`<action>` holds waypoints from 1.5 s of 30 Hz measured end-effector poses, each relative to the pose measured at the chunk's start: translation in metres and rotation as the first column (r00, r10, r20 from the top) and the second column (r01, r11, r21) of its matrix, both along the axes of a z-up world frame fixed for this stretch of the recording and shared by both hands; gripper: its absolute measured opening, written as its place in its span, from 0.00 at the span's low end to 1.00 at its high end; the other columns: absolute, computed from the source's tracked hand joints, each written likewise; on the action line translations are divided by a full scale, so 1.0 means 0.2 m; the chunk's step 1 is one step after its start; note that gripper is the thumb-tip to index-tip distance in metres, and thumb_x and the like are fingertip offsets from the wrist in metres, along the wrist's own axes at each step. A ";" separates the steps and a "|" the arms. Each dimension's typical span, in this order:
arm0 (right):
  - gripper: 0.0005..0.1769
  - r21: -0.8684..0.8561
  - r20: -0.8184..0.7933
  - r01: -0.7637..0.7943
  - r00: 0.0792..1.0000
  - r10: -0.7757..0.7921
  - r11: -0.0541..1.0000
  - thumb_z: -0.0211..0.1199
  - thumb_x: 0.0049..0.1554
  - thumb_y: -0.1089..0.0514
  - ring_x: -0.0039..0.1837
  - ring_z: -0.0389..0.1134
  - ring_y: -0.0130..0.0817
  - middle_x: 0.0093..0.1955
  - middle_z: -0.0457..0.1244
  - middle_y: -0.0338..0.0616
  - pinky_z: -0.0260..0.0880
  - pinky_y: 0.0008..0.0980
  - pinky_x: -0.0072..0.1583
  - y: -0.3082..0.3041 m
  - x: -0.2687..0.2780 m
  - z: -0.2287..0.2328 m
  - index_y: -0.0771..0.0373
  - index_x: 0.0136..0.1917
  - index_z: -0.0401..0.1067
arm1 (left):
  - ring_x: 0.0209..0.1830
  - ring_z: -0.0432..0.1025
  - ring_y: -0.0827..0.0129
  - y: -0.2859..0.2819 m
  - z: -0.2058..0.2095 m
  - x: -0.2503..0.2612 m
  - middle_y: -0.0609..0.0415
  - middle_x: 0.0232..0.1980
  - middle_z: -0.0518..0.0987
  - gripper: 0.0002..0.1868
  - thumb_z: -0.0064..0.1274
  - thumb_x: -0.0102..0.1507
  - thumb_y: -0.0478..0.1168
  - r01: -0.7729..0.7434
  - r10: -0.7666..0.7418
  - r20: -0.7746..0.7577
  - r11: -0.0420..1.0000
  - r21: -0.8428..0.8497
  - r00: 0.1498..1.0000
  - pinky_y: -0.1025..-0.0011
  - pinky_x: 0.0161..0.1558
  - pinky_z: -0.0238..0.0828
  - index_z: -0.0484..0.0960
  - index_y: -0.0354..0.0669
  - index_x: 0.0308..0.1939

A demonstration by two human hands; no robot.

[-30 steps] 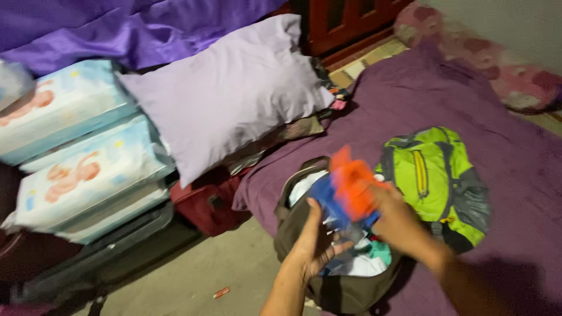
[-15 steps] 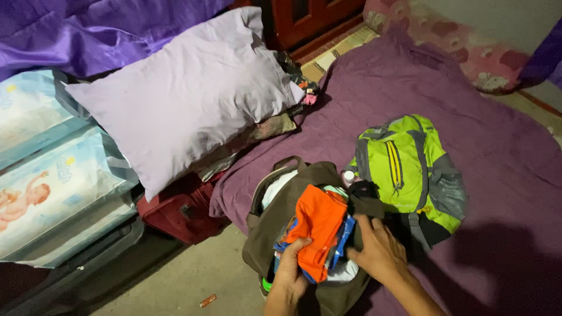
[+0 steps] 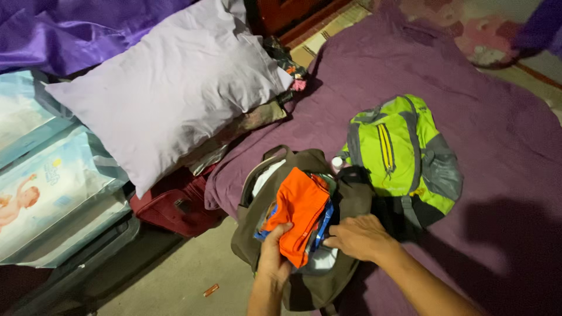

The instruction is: The person packs a brown diaper bag on a bed, placing folded baby clothes, diapers, wipes and a small bottle inside, then zips the bag closed. At the end they unzip the bag and take diapers and other items back out onto the bed.

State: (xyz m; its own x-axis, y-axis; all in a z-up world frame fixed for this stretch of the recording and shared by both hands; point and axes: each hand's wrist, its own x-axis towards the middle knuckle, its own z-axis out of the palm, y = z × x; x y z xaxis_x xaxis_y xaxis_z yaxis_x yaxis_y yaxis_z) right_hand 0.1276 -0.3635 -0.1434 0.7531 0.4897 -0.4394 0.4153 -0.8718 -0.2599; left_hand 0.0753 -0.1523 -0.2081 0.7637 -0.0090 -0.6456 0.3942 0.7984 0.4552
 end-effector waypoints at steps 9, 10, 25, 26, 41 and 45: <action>0.09 0.127 0.124 0.278 0.948 -0.293 0.952 0.70 0.45 0.52 0.47 0.73 0.53 0.40 0.71 0.52 0.73 0.51 0.49 -0.26 0.16 -0.08 0.56 0.39 0.78 | 0.54 0.79 0.52 -0.18 0.00 0.00 0.42 0.57 0.83 0.31 0.59 0.55 0.39 0.148 -0.150 -0.002 0.983 -0.110 0.989 0.54 0.57 0.75 0.75 0.37 0.63; 0.08 0.171 0.075 0.367 0.920 -0.384 0.914 0.70 0.45 0.54 0.46 0.73 0.53 0.39 0.71 0.50 0.73 0.51 0.48 -0.29 0.14 -0.09 0.56 0.38 0.77 | 0.54 0.79 0.53 -0.24 0.01 0.02 0.43 0.57 0.84 0.32 0.60 0.55 0.40 0.183 -0.190 -0.064 0.978 -0.097 0.980 0.53 0.56 0.75 0.75 0.38 0.63; 0.13 0.088 0.100 0.578 0.805 -0.585 0.811 0.71 0.47 0.46 0.49 0.73 0.54 0.40 0.70 0.50 0.73 0.51 0.51 -0.31 0.08 -0.13 0.55 0.38 0.75 | 0.80 0.44 0.47 -0.33 0.07 0.19 0.50 0.80 0.53 0.34 0.46 0.66 0.56 -0.327 -0.839 -0.503 -0.545 0.772 0.210 0.44 0.72 0.42 0.60 0.63 0.77; 0.12 0.112 0.142 0.575 0.798 -0.586 0.810 0.70 0.48 0.48 0.48 0.73 0.56 0.40 0.70 0.51 0.73 0.52 0.51 -0.32 0.08 -0.15 0.56 0.39 0.74 | 0.81 0.42 0.48 -0.33 0.04 0.21 0.52 0.81 0.51 0.34 0.45 0.67 0.57 -0.309 -0.837 -0.514 -0.548 0.778 0.190 0.44 0.73 0.40 0.59 0.66 0.77; 0.12 0.782 0.042 0.373 0.768 -0.639 0.500 0.62 0.48 0.69 0.28 0.55 0.46 0.26 0.53 0.53 0.60 0.40 0.32 -0.12 0.12 -0.25 0.67 0.35 0.57 | 0.85 0.29 0.53 -0.47 -0.38 0.31 0.60 0.85 0.45 0.25 0.41 0.72 0.50 -0.325 -0.601 -0.783 -0.781 0.533 0.159 0.42 0.74 0.39 0.62 0.70 0.74; 0.14 0.786 -0.028 0.451 0.710 -0.704 0.423 0.63 0.49 0.69 0.28 0.52 0.38 0.25 0.51 0.52 0.59 0.38 0.32 -0.11 0.15 -0.26 0.66 0.34 0.57 | 0.83 0.29 0.51 -0.48 -0.65 0.30 0.57 0.84 0.44 0.37 0.45 0.63 0.46 -0.464 -0.505 -0.839 -0.803 0.373 0.201 0.43 0.70 0.39 0.58 0.58 0.78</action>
